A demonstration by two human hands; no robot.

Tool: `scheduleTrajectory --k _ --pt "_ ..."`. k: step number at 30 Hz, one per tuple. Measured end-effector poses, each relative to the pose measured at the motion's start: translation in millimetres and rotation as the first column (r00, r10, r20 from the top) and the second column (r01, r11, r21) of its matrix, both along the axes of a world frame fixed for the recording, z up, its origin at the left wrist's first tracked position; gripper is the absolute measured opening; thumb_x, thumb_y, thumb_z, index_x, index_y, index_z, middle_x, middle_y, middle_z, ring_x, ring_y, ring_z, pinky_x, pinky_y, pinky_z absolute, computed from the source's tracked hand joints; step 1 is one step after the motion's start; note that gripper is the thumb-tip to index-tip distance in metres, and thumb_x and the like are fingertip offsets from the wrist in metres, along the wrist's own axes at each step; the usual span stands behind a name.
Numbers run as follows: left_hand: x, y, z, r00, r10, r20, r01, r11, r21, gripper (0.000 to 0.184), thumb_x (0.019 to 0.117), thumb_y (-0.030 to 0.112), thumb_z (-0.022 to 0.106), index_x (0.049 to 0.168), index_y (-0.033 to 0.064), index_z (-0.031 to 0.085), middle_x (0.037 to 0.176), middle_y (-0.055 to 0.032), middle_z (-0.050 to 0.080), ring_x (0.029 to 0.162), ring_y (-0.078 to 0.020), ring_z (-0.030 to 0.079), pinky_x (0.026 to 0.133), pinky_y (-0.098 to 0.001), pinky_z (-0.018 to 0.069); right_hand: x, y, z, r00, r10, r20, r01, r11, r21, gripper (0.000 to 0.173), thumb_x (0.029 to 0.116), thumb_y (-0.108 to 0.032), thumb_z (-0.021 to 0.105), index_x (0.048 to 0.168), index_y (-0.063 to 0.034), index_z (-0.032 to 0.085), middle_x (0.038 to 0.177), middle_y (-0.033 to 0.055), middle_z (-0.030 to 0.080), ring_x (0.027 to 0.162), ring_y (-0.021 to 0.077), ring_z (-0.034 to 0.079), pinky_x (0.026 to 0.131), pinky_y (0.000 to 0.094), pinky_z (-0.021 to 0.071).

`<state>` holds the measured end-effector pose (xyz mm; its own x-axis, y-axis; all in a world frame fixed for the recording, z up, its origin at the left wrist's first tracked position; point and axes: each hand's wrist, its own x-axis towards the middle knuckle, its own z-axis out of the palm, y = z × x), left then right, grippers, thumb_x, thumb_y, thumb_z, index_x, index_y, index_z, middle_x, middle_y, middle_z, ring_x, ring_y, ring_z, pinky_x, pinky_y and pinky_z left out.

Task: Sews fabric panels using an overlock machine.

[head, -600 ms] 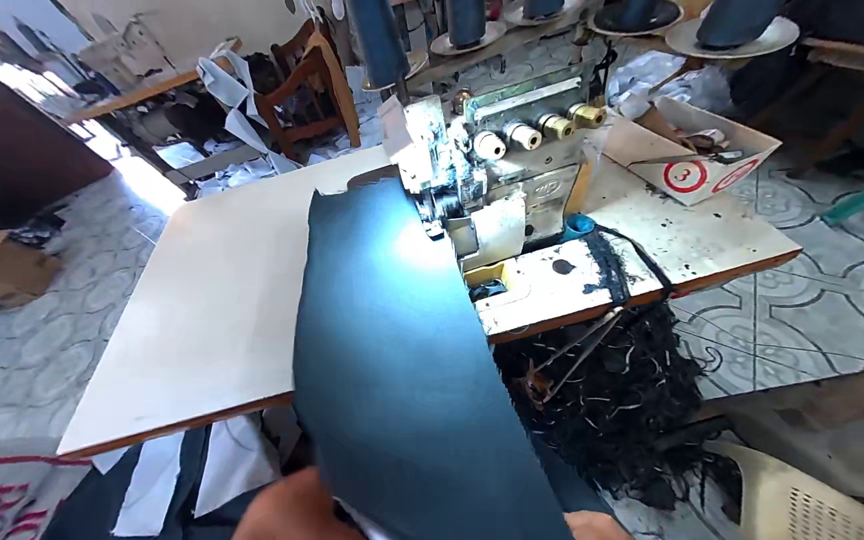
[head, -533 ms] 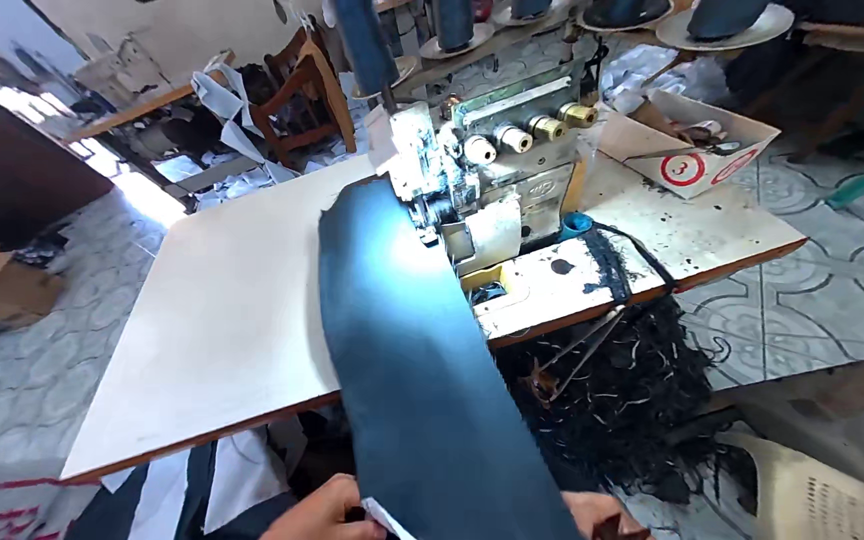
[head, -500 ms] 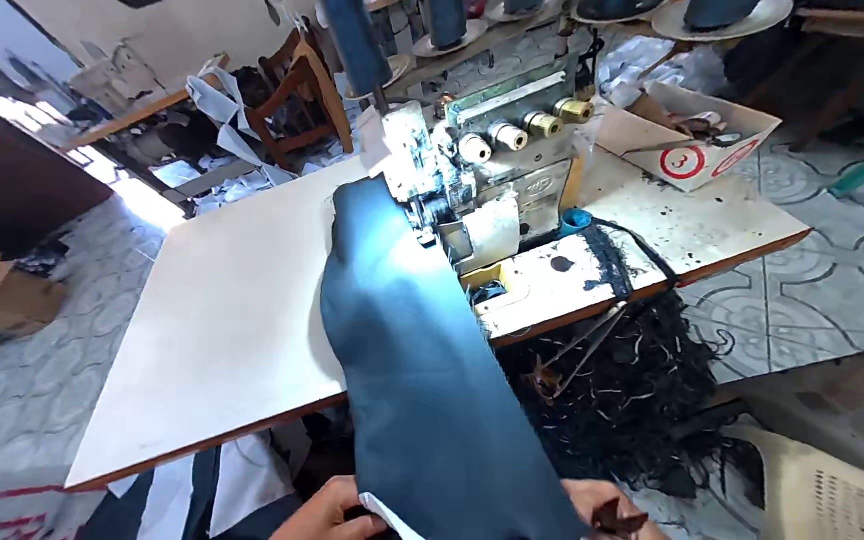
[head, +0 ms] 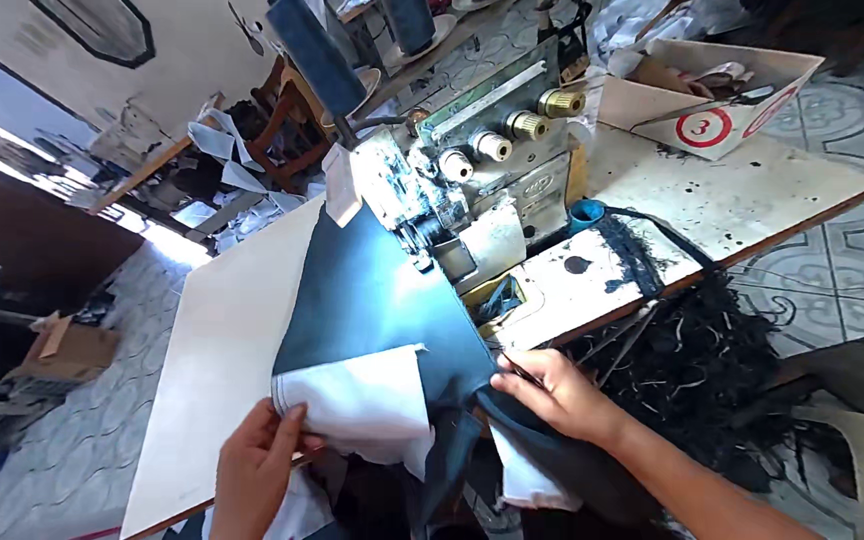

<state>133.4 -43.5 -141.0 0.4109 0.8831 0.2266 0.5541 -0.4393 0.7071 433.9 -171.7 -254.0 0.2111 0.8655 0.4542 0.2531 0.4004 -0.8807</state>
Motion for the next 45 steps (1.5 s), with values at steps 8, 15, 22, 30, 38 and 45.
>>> scheduleTrajectory --k 8,15,22,30,38,45 --pt "48 88 52 0.942 0.091 -0.324 -0.057 0.992 0.112 0.032 0.1082 0.024 0.052 0.119 -0.0048 0.062 0.089 -0.0147 0.072 0.074 -0.02 0.074 0.075 -0.043 0.0626 3 57 39 0.984 -0.094 -0.151 0.056 0.971 -0.234 0.025 0.1007 -0.013 0.061 0.077 -0.0076 0.057 0.057 -0.0045 0.044 0.048 0.001 0.042 0.047 0.0182 0.0372" --pt "133 140 116 0.882 0.052 -0.468 0.161 0.901 0.403 0.037 0.1095 0.022 0.047 0.121 -0.01 0.06 0.104 -0.0341 0.067 0.099 -0.0517 0.067 0.09 -0.0708 0.0471 -18 76 39 0.913 -0.332 -0.236 0.291 0.937 -0.192 0.018 0.0988 -0.013 0.064 0.082 -0.0076 0.063 0.058 -0.0046 0.048 0.045 0.0009 0.044 0.045 0.0185 0.0401" --pt "113 88 82 0.923 -0.246 -0.298 0.376 0.742 0.554 0.081 0.0985 0.023 0.065 0.158 -0.0076 0.018 0.165 -0.029 0.02 0.151 -0.0371 0.03 0.121 -0.0476 0.0313 -27 75 33 0.871 -0.392 -0.296 0.377 0.92 -0.108 0.01 0.0967 -0.011 0.065 0.088 -0.0058 0.066 0.062 -0.0044 0.051 0.048 0.001 0.046 0.047 0.0183 0.0423" --pt "34 -53 -93 0.874 -0.433 -0.219 0.259 0.797 -0.546 0.053 0.1038 0.04 0.05 0.126 -0.0048 0.065 0.114 -0.0192 0.072 0.108 -0.0259 0.069 0.099 -0.0471 0.0534 -32 43 19 0.884 -0.268 -0.382 0.222 0.962 -0.162 0.03 0.099 -0.005 0.054 0.125 -0.0044 0.069 0.075 -0.0053 0.063 0.051 -0.0032 0.047 0.048 0.0145 0.0432" --pt "71 -27 -32 0.876 0.063 0.479 0.128 0.926 -0.355 0.076 0.0854 0.027 0.078 0.141 -0.0048 0.038 0.114 -0.0064 0.068 0.101 -0.0101 0.07 0.088 -0.031 0.0616 -34 33 31 0.89 -0.272 -0.365 0.174 0.945 -0.278 0.037 0.0923 0.005 0.054 0.129 -0.0033 0.054 0.077 0.0033 0.059 0.05 0.0071 0.054 0.045 0.0219 0.0494" --pt "50 -10 -49 0.963 0.118 0.242 -0.081 0.984 -0.158 0.028 0.1023 0.014 0.058 0.12 -0.0078 0.059 0.101 -0.003 0.071 0.09 0.0021 0.068 0.085 -0.0195 0.0575 -32 38 29 0.899 -0.227 -0.374 0.101 0.94 -0.327 0.02 0.0972 0.002 0.054 0.115 -0.0016 0.063 0.074 0.0025 0.057 0.049 0.0059 0.051 0.046 0.021 0.0475"
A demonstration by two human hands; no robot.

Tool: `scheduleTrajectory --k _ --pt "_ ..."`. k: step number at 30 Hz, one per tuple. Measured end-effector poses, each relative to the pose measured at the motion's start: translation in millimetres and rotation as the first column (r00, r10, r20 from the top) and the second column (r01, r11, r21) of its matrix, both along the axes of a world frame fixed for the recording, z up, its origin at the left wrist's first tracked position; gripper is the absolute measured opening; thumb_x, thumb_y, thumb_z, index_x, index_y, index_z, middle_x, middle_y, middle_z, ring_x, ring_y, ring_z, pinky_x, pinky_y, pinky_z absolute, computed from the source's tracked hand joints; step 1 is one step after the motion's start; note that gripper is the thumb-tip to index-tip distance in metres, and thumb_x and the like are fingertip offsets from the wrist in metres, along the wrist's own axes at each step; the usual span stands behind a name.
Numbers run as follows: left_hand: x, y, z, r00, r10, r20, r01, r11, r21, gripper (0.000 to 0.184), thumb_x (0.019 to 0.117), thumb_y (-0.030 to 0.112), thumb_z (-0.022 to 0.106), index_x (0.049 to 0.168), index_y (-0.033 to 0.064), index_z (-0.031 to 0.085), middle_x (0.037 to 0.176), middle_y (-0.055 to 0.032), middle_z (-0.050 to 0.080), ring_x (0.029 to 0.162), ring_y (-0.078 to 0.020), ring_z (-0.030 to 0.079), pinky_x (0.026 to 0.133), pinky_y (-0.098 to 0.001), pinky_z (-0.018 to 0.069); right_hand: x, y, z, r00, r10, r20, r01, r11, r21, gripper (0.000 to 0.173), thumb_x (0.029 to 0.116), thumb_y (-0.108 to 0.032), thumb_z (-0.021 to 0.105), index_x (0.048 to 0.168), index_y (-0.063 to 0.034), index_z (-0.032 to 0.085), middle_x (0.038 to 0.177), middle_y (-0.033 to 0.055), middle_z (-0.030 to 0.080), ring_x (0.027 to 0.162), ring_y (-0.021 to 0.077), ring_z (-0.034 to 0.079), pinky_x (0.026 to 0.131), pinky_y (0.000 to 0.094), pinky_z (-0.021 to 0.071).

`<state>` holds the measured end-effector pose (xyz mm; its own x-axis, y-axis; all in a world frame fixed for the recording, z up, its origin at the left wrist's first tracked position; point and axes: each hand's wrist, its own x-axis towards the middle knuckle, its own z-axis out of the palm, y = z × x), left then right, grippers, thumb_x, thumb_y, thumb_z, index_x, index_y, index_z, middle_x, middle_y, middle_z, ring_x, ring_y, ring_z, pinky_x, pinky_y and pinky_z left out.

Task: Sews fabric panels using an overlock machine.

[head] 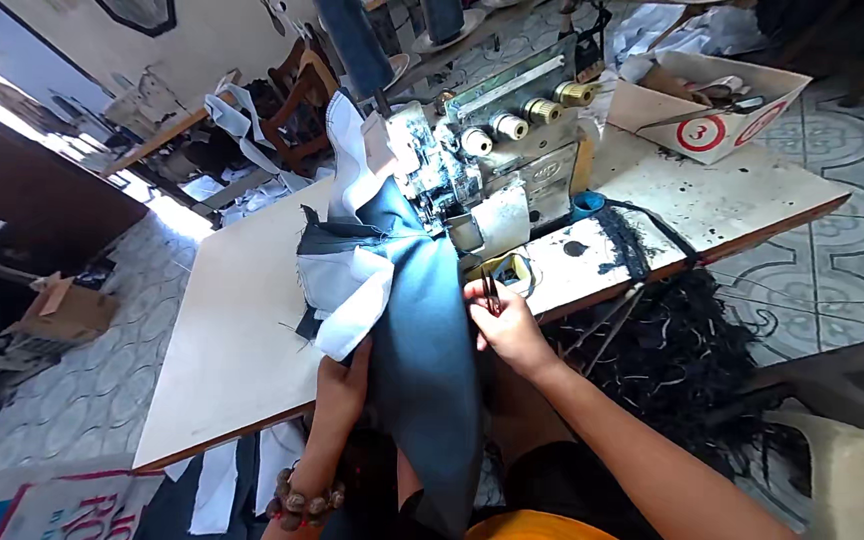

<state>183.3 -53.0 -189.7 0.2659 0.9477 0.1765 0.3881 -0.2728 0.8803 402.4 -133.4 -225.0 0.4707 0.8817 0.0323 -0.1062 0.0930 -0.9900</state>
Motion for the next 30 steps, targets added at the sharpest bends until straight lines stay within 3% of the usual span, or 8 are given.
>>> scheduleTrajectory --k 3,5,7,11,16,21,26,30 --pt "-4 15 10 0.996 -0.032 -0.087 0.029 0.999 -0.043 0.038 0.1097 0.02 0.043 0.135 -0.0069 0.051 0.117 -0.0102 0.066 0.105 -0.0024 0.065 0.095 -0.0251 0.0545 1 13 10 0.973 0.079 -0.215 -0.081 0.997 -0.001 0.024 0.1044 -0.011 0.056 0.127 -0.0046 0.057 0.068 -0.0007 0.051 0.046 0.005 0.046 0.044 0.02 0.0445" --pt "-1 27 24 0.997 -0.003 -0.083 -0.002 0.998 -0.057 0.041 0.1127 0.026 0.033 0.137 -0.0018 0.05 0.116 -0.0074 0.065 0.105 -0.0029 0.065 0.093 -0.028 0.056 -3 19 16 0.937 0.136 -0.32 -0.117 0.99 0.078 0.011 0.104 -0.014 0.059 0.113 -0.0097 0.057 0.063 -0.0025 0.05 0.043 0.0029 0.043 0.042 0.0175 0.0418" --pt "2 35 36 0.993 0.068 -0.1 -0.073 0.996 -0.052 0.045 0.1135 0.032 0.028 0.129 -0.0006 0.056 0.108 -0.0048 0.066 0.1 -0.0019 0.065 0.09 -0.028 0.0558 -7 17 23 0.911 0.175 -0.374 -0.117 0.978 0.172 0.004 0.1008 -0.01 0.061 0.101 -0.0116 0.058 0.059 -0.0028 0.051 0.042 0.0021 0.043 0.041 0.0162 0.0393" --pt "-4 40 28 0.99 0.045 -0.135 -0.053 0.997 -0.057 0.048 0.1135 0.032 0.024 0.123 -0.0019 0.058 0.1 -0.002 0.066 0.094 0.0015 0.066 0.087 -0.0243 0.0564 -9 -9 6 0.978 0.158 -0.134 -0.139 0.98 0.143 0.01 0.0931 -0.014 0.07 0.091 -0.0087 0.062 0.062 -0.0051 0.057 0.046 0.0012 0.048 0.045 0.0179 0.0428" --pt "-8 32 17 1.0 -0.021 -0.009 0.02 0.992 -0.126 0.043 0.1121 0.028 0.025 0.126 -0.0005 0.054 0.102 0.0021 0.068 0.096 0.0012 0.067 0.087 -0.0241 0.0579 -29 -75 -37 0.992 -0.018 0.127 0.004 0.994 0.112 0.023 0.0987 -0.026 0.062 0.089 -0.0069 0.07 0.08 -0.0067 0.065 0.063 -0.0059 0.056 0.057 0.0141 0.049" --pt "2 30 22 0.997 0.014 0.081 -0.005 0.994 -0.112 0.032 0.1115 0.022 0.032 0.124 0.0035 0.055 0.097 0.0064 0.069 0.09 0.0019 0.069 0.083 -0.0215 0.0592 -28 -103 -48 0.957 -0.125 0.263 0.05 0.96 0.274 0.041 0.1071 -0.032 0.052 0.073 -0.0089 0.055 0.071 -0.003 0.051 0.06 -0.004 0.049 0.055 0.0106 0.0424" --pt "19 53 24 0.997 0.06 0.043 -0.058 0.996 -0.063 0.038 0.1117 0.026 0.034 0.135 0.0005 0.051 0.113 -0.0016 0.065 0.101 0.0 0.065 0.09 -0.0237 0.0555 -22 -81 -42 0.96 -0.103 0.259 0.051 0.978 0.201 0.036 0.1045 -0.021 0.051 0.071 -0.0082 0.053 0.067 -0.0042 0.048 0.056 -0.0038 0.046 0.052 0.0117 0.0407" --pt "27 93 25 0.995 0.074 -0.061 -0.078 0.994 -0.075 0.052 0.1111 0.043 0.036 0.14 0.0026 0.052 0.128 -0.0146 0.063 0.114 -0.019 0.064 0.098 -0.0448 0.0523 -8 -46 -24 0.981 -0.008 0.194 -0.003 0.999 0.053 0.028 0.1044 -0.021 0.05 0.08 -0.0105 0.058 0.066 -0.0091 0.047 0.051 -0.0047 0.043 0.051 0.0142 0.0406"
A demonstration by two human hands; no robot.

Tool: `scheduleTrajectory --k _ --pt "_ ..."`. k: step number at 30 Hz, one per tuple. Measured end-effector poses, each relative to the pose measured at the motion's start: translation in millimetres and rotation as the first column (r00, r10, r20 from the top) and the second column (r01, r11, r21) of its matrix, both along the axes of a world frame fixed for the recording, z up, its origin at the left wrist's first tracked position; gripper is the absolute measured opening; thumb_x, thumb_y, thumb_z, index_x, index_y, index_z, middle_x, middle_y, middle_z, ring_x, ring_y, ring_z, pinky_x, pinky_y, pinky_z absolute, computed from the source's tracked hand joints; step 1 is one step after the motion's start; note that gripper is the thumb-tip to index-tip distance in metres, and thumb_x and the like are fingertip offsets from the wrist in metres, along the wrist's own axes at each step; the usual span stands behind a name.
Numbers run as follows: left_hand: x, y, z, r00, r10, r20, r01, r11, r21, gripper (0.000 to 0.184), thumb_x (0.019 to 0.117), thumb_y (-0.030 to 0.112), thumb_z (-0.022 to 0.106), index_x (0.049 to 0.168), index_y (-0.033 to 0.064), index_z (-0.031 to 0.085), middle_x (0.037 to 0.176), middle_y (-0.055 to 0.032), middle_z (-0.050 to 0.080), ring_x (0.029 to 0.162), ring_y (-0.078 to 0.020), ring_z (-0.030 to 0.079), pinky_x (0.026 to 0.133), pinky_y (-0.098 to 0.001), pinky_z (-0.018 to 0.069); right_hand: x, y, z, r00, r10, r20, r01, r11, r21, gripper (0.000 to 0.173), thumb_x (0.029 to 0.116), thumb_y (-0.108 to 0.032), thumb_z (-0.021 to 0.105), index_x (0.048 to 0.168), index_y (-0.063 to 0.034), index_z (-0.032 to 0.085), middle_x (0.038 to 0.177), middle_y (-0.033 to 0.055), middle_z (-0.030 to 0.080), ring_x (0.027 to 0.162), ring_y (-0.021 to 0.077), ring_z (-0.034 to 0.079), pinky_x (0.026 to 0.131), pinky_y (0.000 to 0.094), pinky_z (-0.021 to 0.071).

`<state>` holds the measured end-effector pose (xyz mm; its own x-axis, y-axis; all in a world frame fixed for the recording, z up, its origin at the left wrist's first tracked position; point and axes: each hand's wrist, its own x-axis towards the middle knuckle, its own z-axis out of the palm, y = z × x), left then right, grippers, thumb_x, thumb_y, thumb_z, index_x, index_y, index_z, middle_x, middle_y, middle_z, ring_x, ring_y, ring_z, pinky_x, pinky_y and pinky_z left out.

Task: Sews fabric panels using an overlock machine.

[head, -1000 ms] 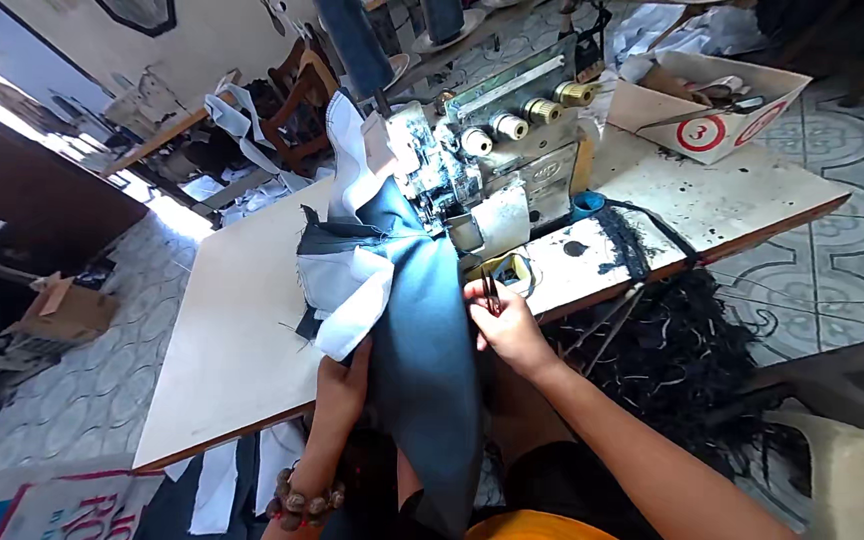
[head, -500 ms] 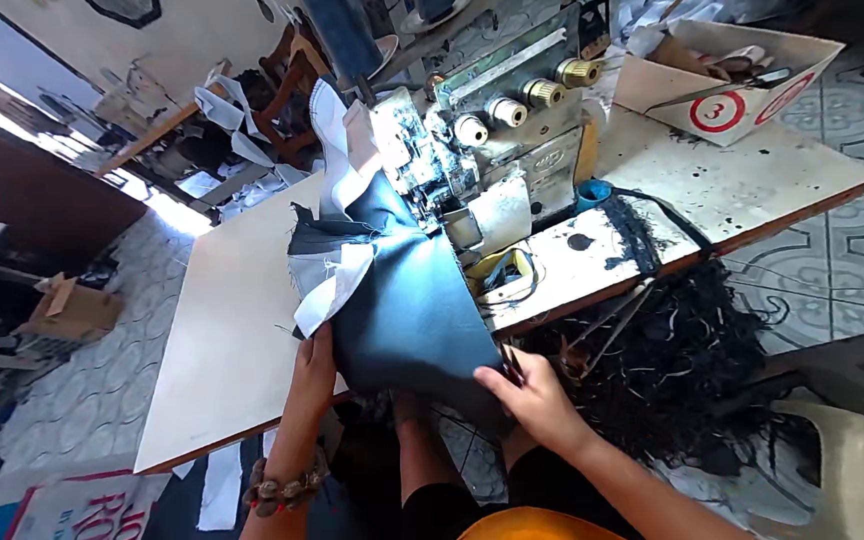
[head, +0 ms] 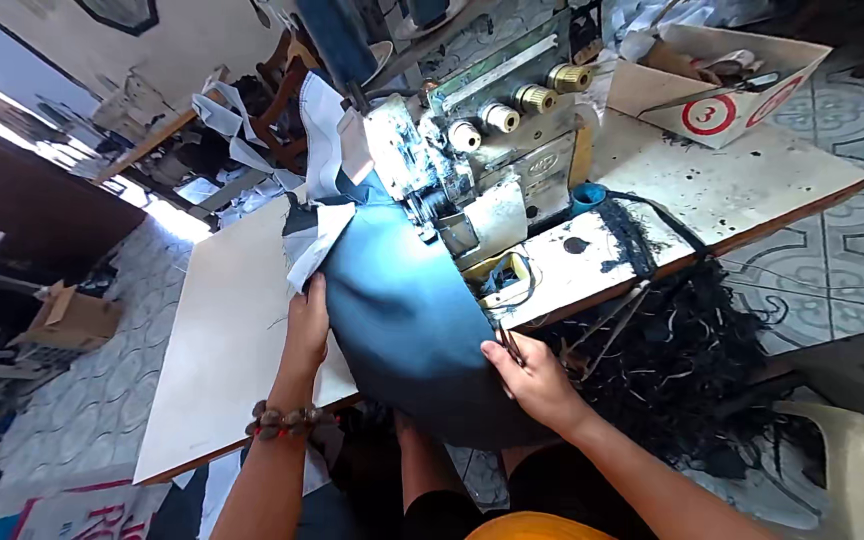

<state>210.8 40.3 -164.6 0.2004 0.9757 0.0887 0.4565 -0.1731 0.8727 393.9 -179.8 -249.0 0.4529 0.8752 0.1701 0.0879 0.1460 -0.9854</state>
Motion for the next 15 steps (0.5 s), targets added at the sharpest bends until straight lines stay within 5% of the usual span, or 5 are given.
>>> scheduleTrajectory --k 7,11,13,15 --pt "17 46 -3 0.958 0.012 -0.288 0.0 0.999 0.042 0.079 0.1044 0.065 0.035 0.136 -0.0054 0.053 0.126 -0.0322 0.061 0.116 -0.0467 0.06 0.094 -0.066 0.0467 11 52 22 0.996 0.048 -0.073 -0.055 0.994 -0.096 0.031 0.1065 -0.019 0.052 0.08 -0.006 0.059 0.057 -0.0035 0.043 0.046 0.0047 0.042 0.048 0.0228 0.0396" --pt "29 41 -1 0.994 0.106 -0.03 -0.107 0.994 -0.037 0.082 0.1034 0.054 0.053 0.16 0.0035 0.021 0.156 -0.0254 0.04 0.142 -0.0403 0.043 0.114 -0.0561 0.0385 7 66 25 0.999 -0.037 -0.013 0.036 0.993 -0.108 0.029 0.1082 -0.023 0.051 0.091 -0.0028 0.063 0.064 0.0018 0.049 0.051 0.0095 0.045 0.052 0.0281 0.0423" --pt "33 22 7 0.969 0.23 0.088 -0.239 0.965 0.111 0.093 0.0981 0.045 0.066 0.161 0.002 0.013 0.161 -0.0255 0.031 0.146 -0.0374 0.037 0.117 -0.051 0.0351 1 57 26 0.993 -0.102 0.052 0.103 0.994 -0.02 0.028 0.1074 -0.019 0.052 0.099 0.0011 0.068 0.079 0.0062 0.061 0.062 0.0099 0.053 0.062 0.0289 0.0482" --pt "28 -7 12 0.984 0.178 0.017 -0.162 0.848 0.505 0.087 0.0985 0.039 0.066 0.156 -0.0058 0.019 0.159 -0.0279 0.03 0.147 -0.0352 0.035 0.119 -0.045 0.0335 -7 37 18 0.971 -0.173 0.167 0.158 0.983 0.098 0.025 0.1056 -0.016 0.049 0.091 -0.0014 0.064 0.078 0.0034 0.056 0.065 0.0053 0.051 0.062 0.0217 0.0451"
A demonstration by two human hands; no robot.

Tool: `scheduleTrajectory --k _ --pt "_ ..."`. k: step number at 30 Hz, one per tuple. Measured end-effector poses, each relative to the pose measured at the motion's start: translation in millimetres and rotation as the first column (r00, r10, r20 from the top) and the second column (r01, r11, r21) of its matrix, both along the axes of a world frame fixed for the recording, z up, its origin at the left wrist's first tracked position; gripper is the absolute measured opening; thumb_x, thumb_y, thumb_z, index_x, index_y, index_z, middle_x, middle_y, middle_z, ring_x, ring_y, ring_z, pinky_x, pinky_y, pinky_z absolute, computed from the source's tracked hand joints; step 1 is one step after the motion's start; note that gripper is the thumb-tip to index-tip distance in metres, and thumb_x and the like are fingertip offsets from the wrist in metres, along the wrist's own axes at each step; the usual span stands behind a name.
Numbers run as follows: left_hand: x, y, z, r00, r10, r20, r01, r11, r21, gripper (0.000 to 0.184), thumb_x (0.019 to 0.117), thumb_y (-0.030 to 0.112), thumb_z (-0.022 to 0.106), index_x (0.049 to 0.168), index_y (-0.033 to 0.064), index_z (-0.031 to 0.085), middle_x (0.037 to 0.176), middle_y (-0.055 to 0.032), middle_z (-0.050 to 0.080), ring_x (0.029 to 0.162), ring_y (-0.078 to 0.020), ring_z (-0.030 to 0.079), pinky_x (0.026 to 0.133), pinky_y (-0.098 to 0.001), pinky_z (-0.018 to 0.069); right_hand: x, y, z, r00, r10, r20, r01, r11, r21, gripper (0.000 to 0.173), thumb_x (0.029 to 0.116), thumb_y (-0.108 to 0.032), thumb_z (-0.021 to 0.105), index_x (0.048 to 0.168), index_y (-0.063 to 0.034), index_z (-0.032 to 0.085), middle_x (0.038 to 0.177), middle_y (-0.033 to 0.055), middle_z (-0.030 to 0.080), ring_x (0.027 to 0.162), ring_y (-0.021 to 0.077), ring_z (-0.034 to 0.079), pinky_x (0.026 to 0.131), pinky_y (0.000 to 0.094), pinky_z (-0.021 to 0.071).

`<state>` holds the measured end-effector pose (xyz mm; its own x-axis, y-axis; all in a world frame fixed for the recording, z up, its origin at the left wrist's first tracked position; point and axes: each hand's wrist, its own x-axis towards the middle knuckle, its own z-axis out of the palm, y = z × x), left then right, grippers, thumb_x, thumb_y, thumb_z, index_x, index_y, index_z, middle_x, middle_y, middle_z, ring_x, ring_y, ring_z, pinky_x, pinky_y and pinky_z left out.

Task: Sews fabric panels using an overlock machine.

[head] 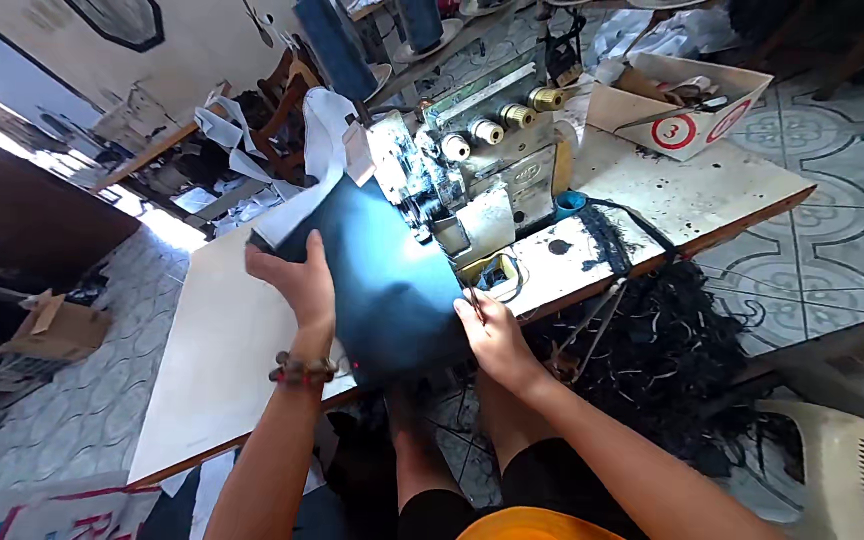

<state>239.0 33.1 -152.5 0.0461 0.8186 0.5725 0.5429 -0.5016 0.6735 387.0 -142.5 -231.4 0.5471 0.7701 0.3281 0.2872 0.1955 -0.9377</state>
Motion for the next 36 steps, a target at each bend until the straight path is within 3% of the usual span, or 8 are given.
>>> scheduleTrajectory --k 2,4,7,9,13,18,22,36 --pt "-5 -30 -1 0.963 -0.153 -0.224 0.229 0.901 0.369 0.066 0.0946 0.027 0.07 0.139 -0.0107 0.04 0.147 -0.031 0.041 0.141 -0.038 0.04 0.116 -0.047 0.0363 -8 -31 -18 0.994 -0.057 0.093 0.051 0.996 0.068 0.026 0.1034 -0.014 0.051 0.087 0.0008 0.065 0.078 0.0045 0.057 0.069 0.0031 0.052 0.066 0.0163 0.0454" --pt "-1 -67 -12 0.854 -0.281 -0.439 0.482 0.745 0.461 0.038 0.0917 0.027 0.074 0.113 -0.0006 0.059 0.126 -0.0249 0.057 0.124 -0.0362 0.053 0.107 -0.0494 0.0422 -16 -65 -40 0.986 -0.083 0.147 0.07 0.994 0.088 0.026 0.1022 -0.014 0.052 0.084 0.0015 0.064 0.08 0.0067 0.059 0.071 0.0026 0.054 0.067 0.0135 0.0457" --pt "23 -115 -17 0.419 -0.502 -0.756 0.852 0.505 0.137 0.02 0.0986 0.03 0.065 0.111 0.0182 0.074 0.128 -0.008 0.068 0.126 -0.0273 0.06 0.111 -0.0531 0.0412 -25 -108 -56 0.984 -0.112 0.139 0.102 0.992 0.078 0.025 0.0994 -0.014 0.057 0.085 0.0033 0.066 0.085 0.0094 0.064 0.075 0.0004 0.057 0.069 0.0107 0.0472" --pt "40 -129 -9 0.081 -0.63 -0.772 0.905 0.371 -0.207 0.022 0.0963 0.029 0.068 0.114 0.0169 0.073 0.13 -0.006 0.067 0.133 -0.0288 0.057 0.116 -0.0674 0.0308 -25 -126 -56 0.982 -0.123 0.14 0.111 0.989 0.094 0.023 0.0983 -0.014 0.06 0.088 0.004 0.069 0.089 0.0106 0.068 0.077 -0.0001 0.061 0.071 0.0117 0.0501" --pt "69 -131 1 -0.173 -0.723 -0.668 0.897 0.165 -0.411 0.016 0.0928 0.028 0.073 0.097 0.0128 0.073 0.094 -0.005 0.071 0.099 -0.0249 0.069 0.108 -0.0629 0.041 -17 -143 -48 0.975 -0.171 0.144 0.156 0.982 0.11 0.012 0.0916 -0.008 0.067 0.091 0.0045 0.066 0.083 0.0086 0.065 0.067 0.0019 0.058 0.061 0.0141 0.0494" --pt "68 -149 3 -0.176 -0.749 -0.639 0.929 0.089 -0.36 0.009 0.0912 0.015 0.072 0.084 0.009 0.071 0.078 -0.004 0.068 0.082 -0.0221 0.068 0.098 -0.0504 0.0482 -16 -153 -40 0.976 -0.219 -0.01 0.219 0.974 0.06 0.027 0.0888 -0.007 0.072 0.106 -0.0035 0.052 0.088 0.0001 0.063 0.066 -0.0028 0.056 0.058 0.0132 0.0485" --pt "56 -156 0 -0.099 -0.763 -0.639 0.94 0.138 -0.311 0.011 0.0925 0.011 0.067 0.082 0.0075 0.068 0.073 -0.0032 0.066 0.075 -0.0203 0.067 0.102 -0.0488 0.0477 -15 -157 -35 0.988 -0.153 -0.026 0.153 0.988 0.012 0.039 0.0872 -0.005 0.073 0.122 -0.0012 0.056 0.094 0.0011 0.063 0.073 -0.0004 0.058 0.063 0.0138 0.0505" --pt "51 -152 -22 -0.032 -0.775 -0.631 0.963 0.144 -0.227 0.012 0.0937 0.015 0.068 0.083 0.0083 0.07 0.079 -0.0023 0.069 0.086 -0.0196 0.07 0.11 -0.0504 0.0471 -9 -155 -41 1.0 -0.025 -0.012 0.024 0.997 -0.069 0.026 0.0949 -0.022 0.07 0.111 -0.0025 0.072 0.095 0.0005 0.069 0.077 -0.0026 0.06 0.069 0.014 0.0504"
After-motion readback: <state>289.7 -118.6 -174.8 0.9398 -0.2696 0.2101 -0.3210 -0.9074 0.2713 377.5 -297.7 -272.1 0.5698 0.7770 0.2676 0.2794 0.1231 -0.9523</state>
